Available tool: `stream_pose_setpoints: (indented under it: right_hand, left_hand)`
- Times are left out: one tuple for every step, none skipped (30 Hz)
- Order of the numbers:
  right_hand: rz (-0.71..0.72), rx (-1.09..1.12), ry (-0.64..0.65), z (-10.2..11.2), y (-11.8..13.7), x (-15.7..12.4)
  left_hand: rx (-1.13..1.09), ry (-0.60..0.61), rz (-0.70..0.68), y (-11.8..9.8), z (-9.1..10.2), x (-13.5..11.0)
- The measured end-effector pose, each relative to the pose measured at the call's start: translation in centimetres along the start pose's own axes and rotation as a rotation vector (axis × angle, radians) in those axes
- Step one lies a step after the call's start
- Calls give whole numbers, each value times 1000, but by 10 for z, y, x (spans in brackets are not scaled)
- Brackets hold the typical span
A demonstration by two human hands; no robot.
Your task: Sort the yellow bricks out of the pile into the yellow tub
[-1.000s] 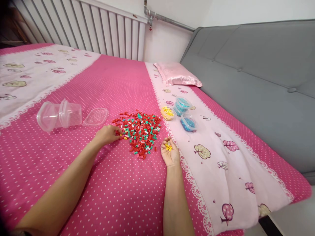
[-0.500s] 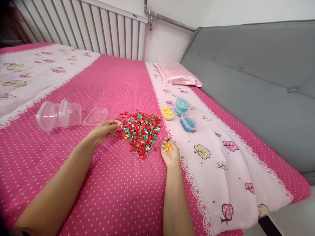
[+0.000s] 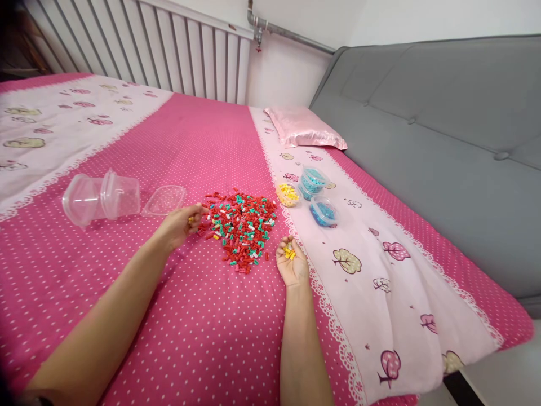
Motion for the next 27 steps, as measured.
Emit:
stream_pose_setpoints:
  right_hand:
    - [1, -2, 1, 0, 0, 0]
    - [3, -9, 3, 0, 0, 0]
    - [6, -21, 6, 0, 0, 0]
    - [12, -38, 10, 0, 1, 0]
    - [18, -57, 15, -1, 1, 0]
    - [24, -74, 21, -1, 1, 0]
    - [28, -88, 27, -1, 1, 0]
    - [31, -96, 32, -2, 1, 0]
    - [32, -98, 36, -2, 1, 0]
    - [30, -95, 37, -2, 1, 0]
    - [28, -85, 33, -2, 0, 0]
    - [25, -69, 26, -2, 0, 0]
    - [21, -53, 18, -1, 0, 0]
    - [18, -39, 10, -1, 0, -1]
    - [14, -29, 3, 0, 0, 0]
    - [12, -23, 0, 0, 0, 0]
    - [10, -20, 1, 0, 0, 0]
    - [8, -21, 3, 0, 0, 0]
    - [9, -25, 6, 0, 0, 0]
    - [12, -34, 11, 0, 0, 0]
    - [15, -48, 18, -1, 0, 0]
    - [19, -63, 25, -1, 0, 0]
    - [22, -74, 30, -1, 0, 0]
    - [24, -78, 30, -2, 0, 0]
    - [23, -71, 26, -2, 0, 0]
    - [21, -59, 19, -1, 0, 0]
    - [17, -46, 13, -1, 0, 0]
  left_hand:
    - [51, -23, -11, 3, -1, 0]
    - [112, -49, -26, 6, -2, 0]
    - [162, -76, -38, 8, -2, 1]
    - [231, -107, -53, 9, -2, 1]
    - [339, -137, -75, 10, -2, 1]
    - [499, -156, -103, 9, -2, 1]
    - [687, -166, -133, 8, -4, 1]
    - [877, -166, -160, 8, -6, 0]
    - [1040, -157, -181, 8, -9, 0]
    - [1149, -142, -192, 9, -11, 1]
    - [1193, -128, -195, 10, -13, 1]
    - [1206, -122, -196, 11, -14, 1]
    - [1210, -121, -199, 12, -14, 1]
    - [1222, -121, -203, 12, -15, 1]
    - [1232, -126, -204, 12, -15, 0]
    - [1240, -134, -202, 13, -15, 0]
    - [1246, -145, -196, 13, -14, 0]
    - [1251, -157, -187, 13, -14, 0]
    - [1255, -170, -177, 13, -13, -1]
    - [1259, -181, -167, 14, -12, -1]
    - [1262, -192, -157, 14, -12, -1]
    - [1261, -202, -148, 14, -11, -1]
    - [1254, -210, -141, 14, -11, 0]
    - [1240, -216, -134, 15, -10, 0]
    - [1215, -219, -127, 15, -10, 0]
    - [1179, -221, -123, 15, -9, 1]
    - [1134, -222, -121, 14, -8, 1]
Point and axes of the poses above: each hand's wrist, its own x-axis towards the middle knuckle, its own z-axis out of the back of the hand, y = z × x, the point moved 5 cm from there along x, towards the middle knuckle, and after that the axes turned 13 degrees about x, right-handed, at the moved point
